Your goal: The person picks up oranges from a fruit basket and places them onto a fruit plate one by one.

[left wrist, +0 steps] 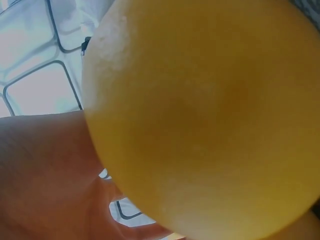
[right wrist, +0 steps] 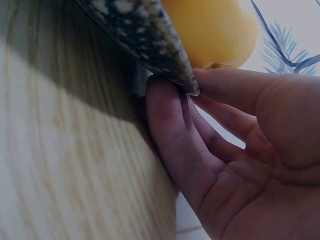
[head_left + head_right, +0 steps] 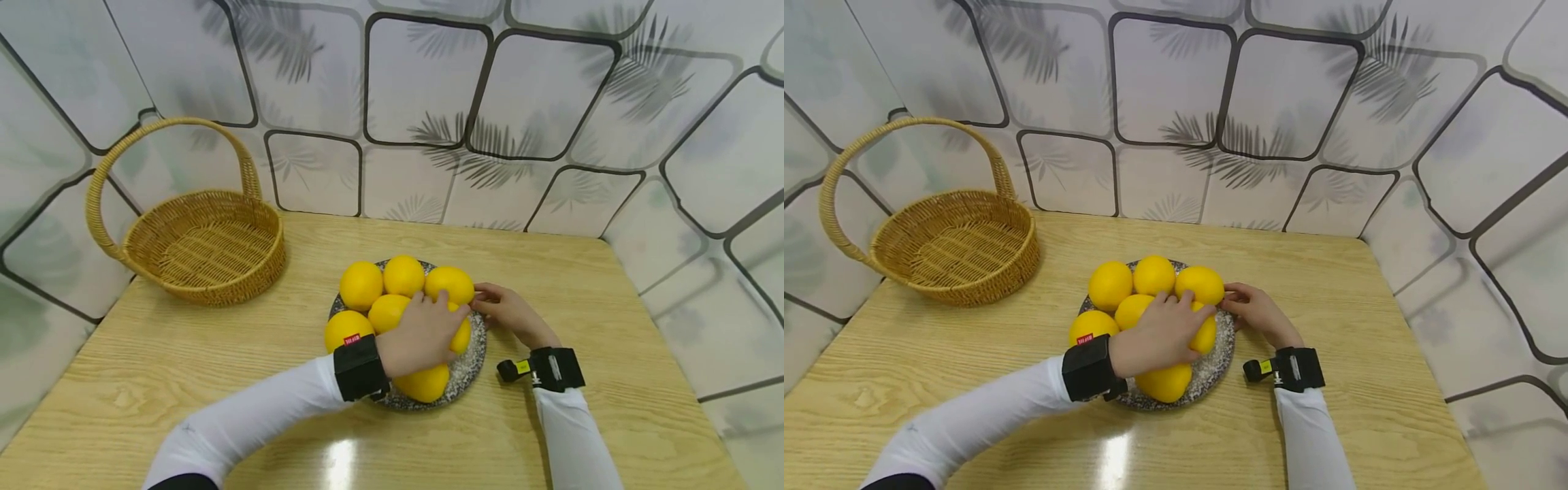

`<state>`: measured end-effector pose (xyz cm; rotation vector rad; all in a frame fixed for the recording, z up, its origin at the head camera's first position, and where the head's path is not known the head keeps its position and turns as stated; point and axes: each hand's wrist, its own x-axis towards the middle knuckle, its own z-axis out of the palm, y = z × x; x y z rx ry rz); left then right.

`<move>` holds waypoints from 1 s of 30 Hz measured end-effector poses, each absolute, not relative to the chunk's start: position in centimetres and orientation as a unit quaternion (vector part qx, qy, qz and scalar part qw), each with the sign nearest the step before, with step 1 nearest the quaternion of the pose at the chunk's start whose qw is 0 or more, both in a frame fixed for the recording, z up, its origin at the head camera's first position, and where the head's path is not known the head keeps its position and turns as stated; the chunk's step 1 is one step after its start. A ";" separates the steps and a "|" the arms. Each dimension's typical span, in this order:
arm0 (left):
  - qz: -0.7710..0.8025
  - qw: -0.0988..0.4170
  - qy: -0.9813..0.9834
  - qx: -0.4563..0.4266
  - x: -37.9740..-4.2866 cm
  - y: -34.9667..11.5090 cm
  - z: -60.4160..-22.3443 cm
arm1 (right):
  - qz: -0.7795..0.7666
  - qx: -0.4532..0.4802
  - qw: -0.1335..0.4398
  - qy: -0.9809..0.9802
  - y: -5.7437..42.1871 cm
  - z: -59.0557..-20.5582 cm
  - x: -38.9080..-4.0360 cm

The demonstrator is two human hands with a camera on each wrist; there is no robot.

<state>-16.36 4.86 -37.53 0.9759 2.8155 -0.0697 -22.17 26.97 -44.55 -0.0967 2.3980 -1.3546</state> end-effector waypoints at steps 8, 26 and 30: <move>-0.018 0.077 0.948 0.307 -16.2 4.4 -37.1 | -0.481 -0.047 0.189 0.855 27.0 -44.6 -22.5; 0.098 -0.056 0.980 0.162 -18.1 -1.4 -36.3 | -0.277 -0.005 -0.020 0.961 26.0 -37.8 -18.0; 0.107 -0.050 0.983 0.137 -18.2 -2.4 -36.4 | -0.202 -0.009 -0.103 0.974 23.1 -36.2 -16.5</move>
